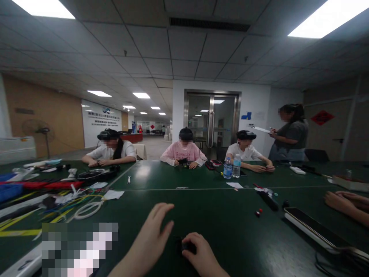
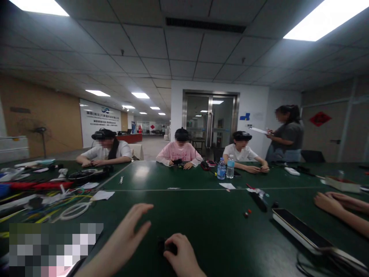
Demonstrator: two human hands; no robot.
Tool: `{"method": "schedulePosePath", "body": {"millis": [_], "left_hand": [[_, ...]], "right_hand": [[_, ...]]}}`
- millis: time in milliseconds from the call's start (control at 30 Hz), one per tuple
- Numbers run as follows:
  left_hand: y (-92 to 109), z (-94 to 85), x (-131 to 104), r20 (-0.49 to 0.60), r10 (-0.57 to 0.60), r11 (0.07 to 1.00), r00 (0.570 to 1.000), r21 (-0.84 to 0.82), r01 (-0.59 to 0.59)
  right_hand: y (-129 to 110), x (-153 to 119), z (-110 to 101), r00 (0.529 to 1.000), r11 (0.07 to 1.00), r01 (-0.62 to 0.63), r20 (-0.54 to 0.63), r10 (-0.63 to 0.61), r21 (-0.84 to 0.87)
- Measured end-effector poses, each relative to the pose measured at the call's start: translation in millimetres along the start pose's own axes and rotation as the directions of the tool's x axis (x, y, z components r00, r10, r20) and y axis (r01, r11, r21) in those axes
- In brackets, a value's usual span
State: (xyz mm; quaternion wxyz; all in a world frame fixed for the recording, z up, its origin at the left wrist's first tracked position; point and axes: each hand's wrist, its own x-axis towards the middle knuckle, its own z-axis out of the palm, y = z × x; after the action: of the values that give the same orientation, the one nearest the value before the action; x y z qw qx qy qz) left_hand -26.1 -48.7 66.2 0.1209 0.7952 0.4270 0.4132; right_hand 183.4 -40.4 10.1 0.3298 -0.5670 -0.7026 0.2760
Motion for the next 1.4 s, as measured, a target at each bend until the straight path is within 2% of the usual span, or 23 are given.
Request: {"method": "schedulePosePath", "body": {"millis": [33, 67, 133, 200, 233, 333, 500, 633, 733, 867, 1167, 1400], "left_hand": [[-2, 8.2, 12, 0.118, -0.05, 0.998, 0.992, 0.029, 0.047], [-6, 17.8, 19, 0.247, -0.114, 0.993, 0.962, 0.07, 0.1], [-14, 37.9, 21, 0.456, -0.213, 0.975, 0.864, 0.149, 0.162], [-23, 54.5, 14, 0.532, -0.213, 0.976, 0.819, 0.161, 0.149], [-26, 60.4, 11, 0.536, -0.206, 0.977, 0.818, 0.164, 0.139], [-34, 68.5, 7, 0.481, -0.2, 0.979, 0.854, 0.136, 0.152], [-37, 66.9, 10, 0.504, -0.145, 0.989, 0.851, 0.084, 0.119], [-37, 66.0, 8, 0.469, -0.184, 0.983, 0.864, 0.1, 0.155], [-38, 66.6, 7, 0.482, -0.163, 0.986, 0.861, 0.099, 0.131], [-42, 69.2, 5, 0.456, -0.138, 0.99, 0.879, 0.079, 0.115], [-48, 70.9, 3, 0.465, -0.112, 0.993, 0.878, 0.029, 0.111], [-47, 71.7, 4, 0.436, -0.154, 0.986, 0.887, 0.011, 0.166]], "right_hand": [[-1, 0, 0, 1.0, 1.0, 0.005, -0.001, -0.005, -0.006], [-1, 0, 0, 1.0, 1.0, 0.005, 0.0, -0.005, -0.012], [-1, 1, 0, 1.0, 1.0, -0.004, 0.002, 0.004, -0.021], [2, 3, 0, 1.0, 0.999, -0.024, -0.003, 0.024, -0.037], [3, 4, 0, 0.999, 0.999, -0.032, 0.001, 0.032, -0.044], [4, 6, 0, 0.999, 0.998, -0.033, 0.032, 0.035, -0.045], [1, 4, -1, 0.999, 1.0, -0.016, 0.028, 0.016, -0.005], [0, 2, 0, 1.0, 1.0, -0.013, 0.013, 0.013, 0.001], [-1, 1, 0, 1.0, 1.0, -0.005, 0.002, 0.005, 0.004], [-2, 1, 1, 1.0, 1.0, 0.015, -0.011, -0.015, 0.002], [-1, -1, 1, 1.0, 1.0, -0.022, -0.005, 0.022, -0.004], [0, -2, 0, 1.0, 1.0, -0.016, 0.003, 0.016, -0.001]]}}
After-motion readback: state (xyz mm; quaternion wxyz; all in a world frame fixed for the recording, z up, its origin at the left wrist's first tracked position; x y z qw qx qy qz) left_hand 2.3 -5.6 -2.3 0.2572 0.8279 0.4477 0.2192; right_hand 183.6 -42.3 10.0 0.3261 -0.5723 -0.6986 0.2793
